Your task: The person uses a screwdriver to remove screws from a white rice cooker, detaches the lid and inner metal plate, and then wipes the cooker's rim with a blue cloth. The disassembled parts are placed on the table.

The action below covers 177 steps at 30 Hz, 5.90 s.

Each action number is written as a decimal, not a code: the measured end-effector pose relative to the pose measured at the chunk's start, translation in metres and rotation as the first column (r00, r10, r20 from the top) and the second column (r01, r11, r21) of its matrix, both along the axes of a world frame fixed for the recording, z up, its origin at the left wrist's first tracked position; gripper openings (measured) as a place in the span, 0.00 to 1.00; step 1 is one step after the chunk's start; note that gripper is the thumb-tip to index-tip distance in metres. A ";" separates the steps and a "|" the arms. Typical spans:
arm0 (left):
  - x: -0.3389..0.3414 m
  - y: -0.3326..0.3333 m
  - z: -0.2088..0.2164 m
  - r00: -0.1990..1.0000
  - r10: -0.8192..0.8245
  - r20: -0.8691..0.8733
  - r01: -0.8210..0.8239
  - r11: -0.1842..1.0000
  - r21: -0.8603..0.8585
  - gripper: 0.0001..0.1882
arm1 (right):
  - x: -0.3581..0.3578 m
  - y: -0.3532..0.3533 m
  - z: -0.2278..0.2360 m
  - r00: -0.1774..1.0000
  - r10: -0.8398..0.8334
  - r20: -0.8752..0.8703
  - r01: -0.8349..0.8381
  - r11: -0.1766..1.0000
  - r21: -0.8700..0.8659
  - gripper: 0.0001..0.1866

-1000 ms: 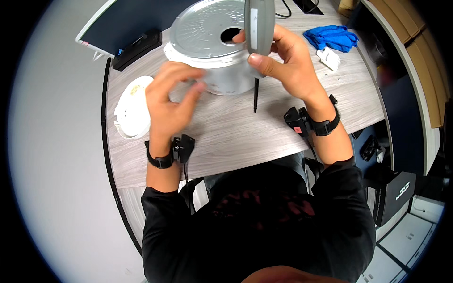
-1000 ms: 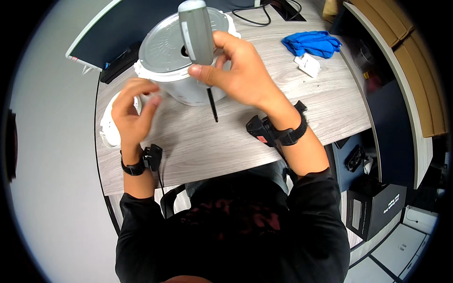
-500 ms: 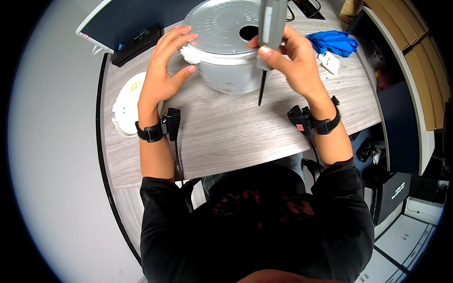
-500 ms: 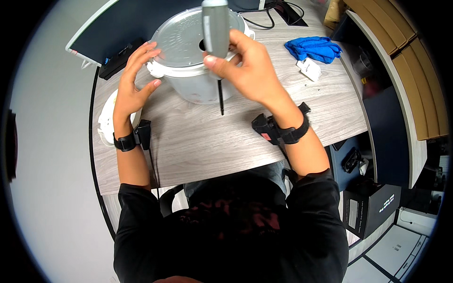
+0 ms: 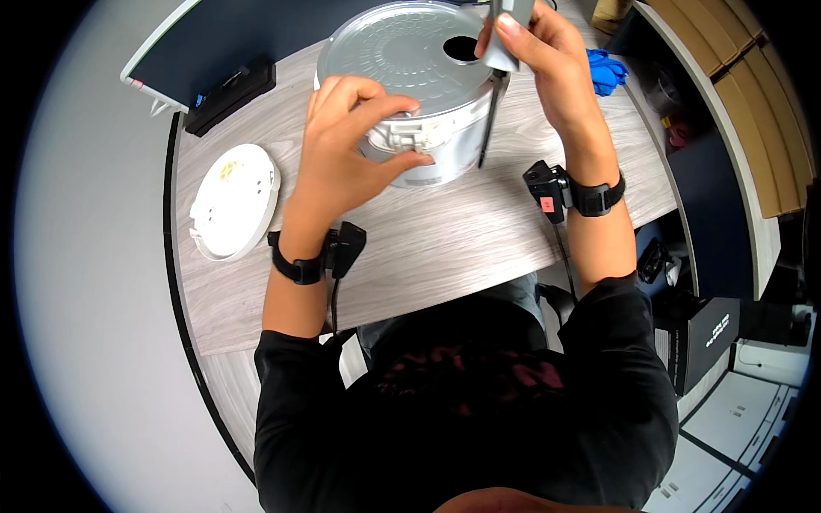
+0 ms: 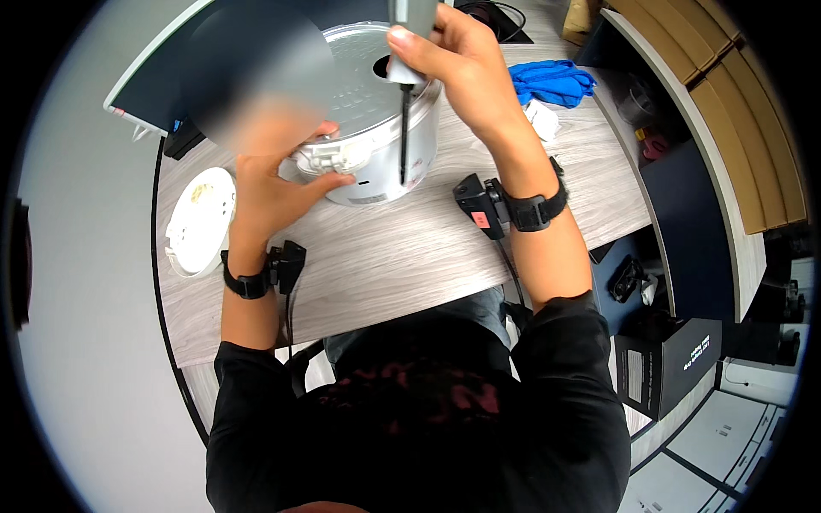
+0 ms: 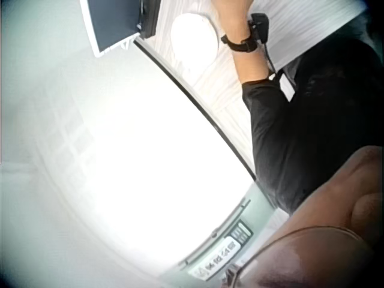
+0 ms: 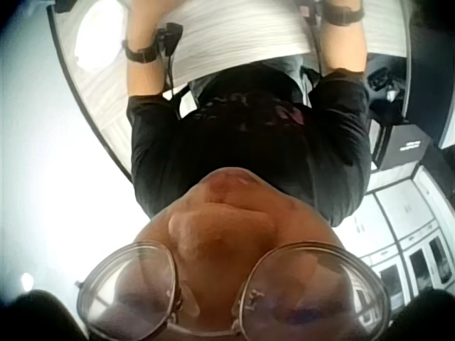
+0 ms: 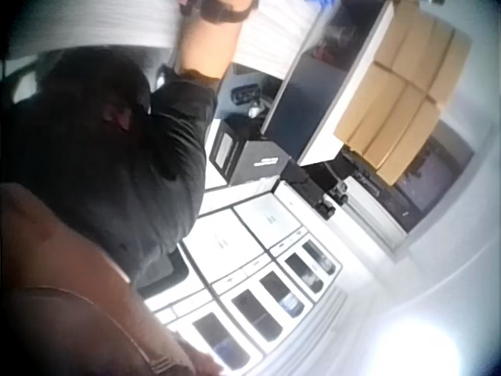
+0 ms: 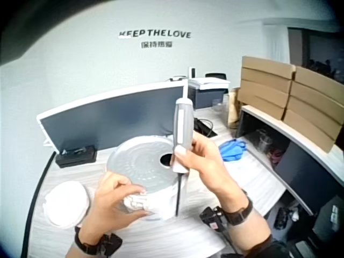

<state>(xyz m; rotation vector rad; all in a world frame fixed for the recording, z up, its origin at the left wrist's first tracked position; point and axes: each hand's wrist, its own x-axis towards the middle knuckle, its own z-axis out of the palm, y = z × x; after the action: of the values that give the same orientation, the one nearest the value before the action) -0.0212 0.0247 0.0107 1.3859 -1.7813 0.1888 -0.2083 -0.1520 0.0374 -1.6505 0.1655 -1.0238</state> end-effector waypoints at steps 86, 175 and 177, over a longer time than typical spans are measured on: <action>-0.025 -0.015 0.047 0.998 -0.047 0.030 0.038 0.967 0.251 0.08 | 0.021 0.031 0.069 0.992 0.097 0.083 -0.087 0.989 -0.122 0.19; -0.028 -0.016 0.053 0.975 0.034 0.220 -0.110 0.933 0.343 0.08 | 0.031 0.015 0.050 0.884 0.351 0.309 -0.342 0.936 -0.085 0.22; -0.028 -0.016 0.054 0.976 0.027 0.214 -0.105 0.927 0.360 0.08 | 0.034 0.016 0.046 0.889 0.327 0.320 -0.328 0.943 -0.051 0.24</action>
<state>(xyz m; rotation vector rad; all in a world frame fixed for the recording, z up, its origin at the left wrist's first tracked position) -0.0490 0.0087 0.0649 1.7483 -2.0161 0.0315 -0.1745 -0.1359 0.0835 -1.4191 -0.3232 -1.0135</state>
